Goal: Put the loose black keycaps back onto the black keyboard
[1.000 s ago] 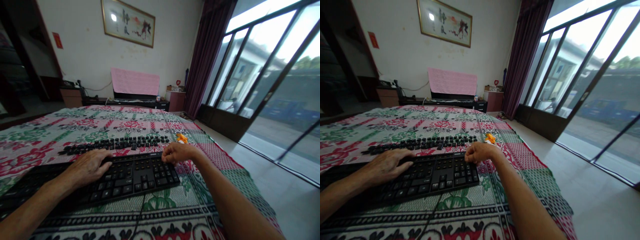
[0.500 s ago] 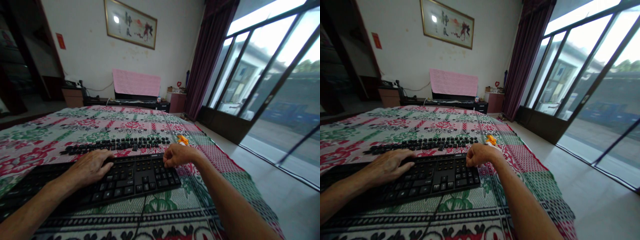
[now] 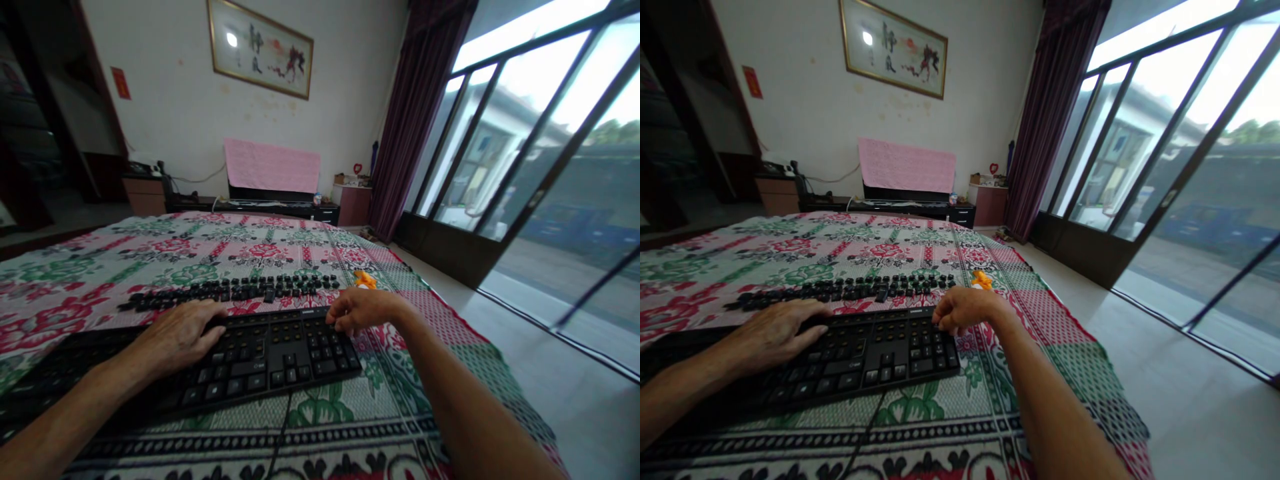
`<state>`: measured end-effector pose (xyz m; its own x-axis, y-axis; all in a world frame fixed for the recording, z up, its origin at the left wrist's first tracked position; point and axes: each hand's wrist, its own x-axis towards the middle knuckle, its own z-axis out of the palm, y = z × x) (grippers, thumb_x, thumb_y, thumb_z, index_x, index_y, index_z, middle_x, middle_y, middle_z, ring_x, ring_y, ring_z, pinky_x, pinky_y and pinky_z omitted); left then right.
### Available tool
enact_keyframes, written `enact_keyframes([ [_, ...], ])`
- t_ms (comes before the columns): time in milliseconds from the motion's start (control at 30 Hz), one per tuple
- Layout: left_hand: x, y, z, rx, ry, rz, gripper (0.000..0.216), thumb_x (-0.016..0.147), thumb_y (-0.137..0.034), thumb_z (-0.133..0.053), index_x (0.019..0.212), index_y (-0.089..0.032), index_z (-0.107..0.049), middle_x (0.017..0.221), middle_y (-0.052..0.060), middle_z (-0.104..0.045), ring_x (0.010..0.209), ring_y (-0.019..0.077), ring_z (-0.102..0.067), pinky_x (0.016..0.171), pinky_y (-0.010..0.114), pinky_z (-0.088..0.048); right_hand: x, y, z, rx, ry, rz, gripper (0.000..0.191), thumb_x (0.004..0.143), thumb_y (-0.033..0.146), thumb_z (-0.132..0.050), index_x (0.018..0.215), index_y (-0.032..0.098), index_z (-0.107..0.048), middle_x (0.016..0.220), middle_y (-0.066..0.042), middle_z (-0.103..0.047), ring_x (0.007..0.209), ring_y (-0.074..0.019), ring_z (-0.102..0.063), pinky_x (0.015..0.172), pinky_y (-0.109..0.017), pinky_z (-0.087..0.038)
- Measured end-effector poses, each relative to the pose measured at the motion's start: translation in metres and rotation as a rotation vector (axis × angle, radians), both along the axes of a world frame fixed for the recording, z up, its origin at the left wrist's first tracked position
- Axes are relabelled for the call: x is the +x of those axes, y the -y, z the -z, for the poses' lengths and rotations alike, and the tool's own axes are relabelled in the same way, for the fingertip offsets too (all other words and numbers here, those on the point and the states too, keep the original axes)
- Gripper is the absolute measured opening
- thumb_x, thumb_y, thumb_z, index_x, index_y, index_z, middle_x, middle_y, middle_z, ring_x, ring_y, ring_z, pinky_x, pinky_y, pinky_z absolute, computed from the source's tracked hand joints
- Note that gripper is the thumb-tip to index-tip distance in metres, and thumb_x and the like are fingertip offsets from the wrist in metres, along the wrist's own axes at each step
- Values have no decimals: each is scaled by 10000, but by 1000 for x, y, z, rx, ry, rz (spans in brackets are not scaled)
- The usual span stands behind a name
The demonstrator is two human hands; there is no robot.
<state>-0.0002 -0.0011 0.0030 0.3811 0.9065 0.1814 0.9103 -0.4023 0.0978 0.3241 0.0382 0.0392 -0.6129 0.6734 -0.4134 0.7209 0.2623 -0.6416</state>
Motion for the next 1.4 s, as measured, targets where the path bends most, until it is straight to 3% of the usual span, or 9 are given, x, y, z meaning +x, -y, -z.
enact_keyframes([
  [233,-1,-1,2,4,2,-8,347,715,-414,-355,934,-227,-547,897,27,-575,834,181,-513,747,273,-377,11,-1,-6,19,-93,36,207,692,185,-477,889,158,-536,642,5,-546,537,-77,-509,510,-213,-434],
  [467,-1,-1,1,-16,11,-8,342,717,-413,-349,923,-225,-546,890,25,-575,821,177,-515,737,271,-377,-1,-3,2,417,-6,-82,218,638,223,-539,844,195,-605,672,16,-584,595,-94,-504,534,-201,-374],
  [567,-1,-1,1,-6,6,-11,342,713,-411,-354,928,-225,-544,896,25,-575,826,177,-513,735,269,-377,-6,-3,4,494,32,-102,198,625,251,-551,799,185,-619,644,22,-582,565,-85,-494,511,-189,-352],
  [1067,1,0,-1,-25,12,-16,319,714,-390,-350,911,-227,-541,886,26,-566,836,172,-502,741,270,-370,-5,2,-1,455,1,-20,164,608,170,-518,764,145,-563,627,22,-540,537,-63,-456,480,-172,-337],
  [1300,1,1,-2,-40,33,-19,322,713,-389,-354,915,-225,-542,902,31,-564,855,179,-496,763,283,-367,-10,0,6,600,-93,24,239,600,113,-496,823,159,-568,729,-3,-547,628,-87,-477,543,-196,-364],
  [1400,1,1,-2,-32,33,-17,312,718,-379,-353,912,-221,-540,894,37,-561,846,183,-494,763,295,-365,-11,-2,9,590,-173,58,307,612,98,-488,906,165,-543,760,-9,-536,636,-87,-471,553,-202,-370],
])
